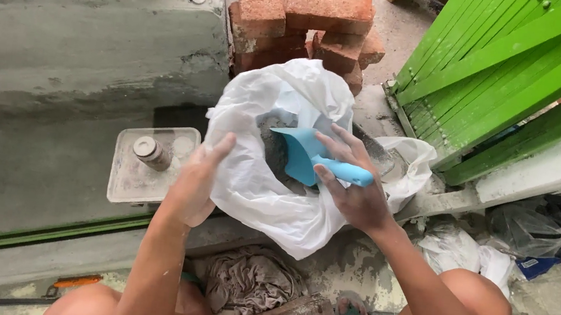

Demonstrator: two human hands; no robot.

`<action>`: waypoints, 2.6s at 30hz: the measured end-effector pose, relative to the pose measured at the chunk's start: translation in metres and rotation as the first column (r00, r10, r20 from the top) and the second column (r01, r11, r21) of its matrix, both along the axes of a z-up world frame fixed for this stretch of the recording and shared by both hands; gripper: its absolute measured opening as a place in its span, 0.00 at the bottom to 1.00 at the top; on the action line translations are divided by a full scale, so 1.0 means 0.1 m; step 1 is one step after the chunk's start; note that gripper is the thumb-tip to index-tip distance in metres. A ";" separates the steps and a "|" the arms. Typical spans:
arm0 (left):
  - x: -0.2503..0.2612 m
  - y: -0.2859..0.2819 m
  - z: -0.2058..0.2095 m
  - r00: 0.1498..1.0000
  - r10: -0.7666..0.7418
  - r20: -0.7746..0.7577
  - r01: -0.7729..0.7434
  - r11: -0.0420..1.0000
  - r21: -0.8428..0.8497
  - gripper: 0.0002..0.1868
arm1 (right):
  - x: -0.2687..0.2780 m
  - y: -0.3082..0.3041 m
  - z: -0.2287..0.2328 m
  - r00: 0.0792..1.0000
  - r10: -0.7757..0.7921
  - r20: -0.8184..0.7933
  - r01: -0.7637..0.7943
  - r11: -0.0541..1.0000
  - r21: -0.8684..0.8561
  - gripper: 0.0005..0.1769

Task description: The person scoops cement from a large white sack using a blue plastic scoop and transfers it into a smaller white bag. The person repeats this scooping and pouring action multiple times to fill the smaller bag.

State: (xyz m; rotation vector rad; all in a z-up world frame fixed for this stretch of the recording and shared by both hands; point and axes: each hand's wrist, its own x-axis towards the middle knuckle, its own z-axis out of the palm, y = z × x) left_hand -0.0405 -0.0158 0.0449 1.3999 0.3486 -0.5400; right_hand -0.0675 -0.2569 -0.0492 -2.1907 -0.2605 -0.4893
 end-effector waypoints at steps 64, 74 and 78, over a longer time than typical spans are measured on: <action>0.24 -2.35 -2.38 0.766 -0.643 -0.002 0.518 0.614 0.596 0.34 | -0.09 -2.17 -1.92 0.829 -0.507 -0.236 0.546 0.826 0.142 0.18; 0.32 -2.15 -2.82 0.812 -0.580 0.067 0.428 0.670 0.606 0.28 | -0.03 -2.22 -2.08 0.788 -0.338 -0.515 0.615 0.384 0.689 0.21; 0.30 -2.22 -3.08 0.812 -0.579 0.066 0.439 0.683 0.583 0.27 | -0.14 -2.40 -2.12 0.790 -0.287 -0.542 0.609 0.259 0.750 0.23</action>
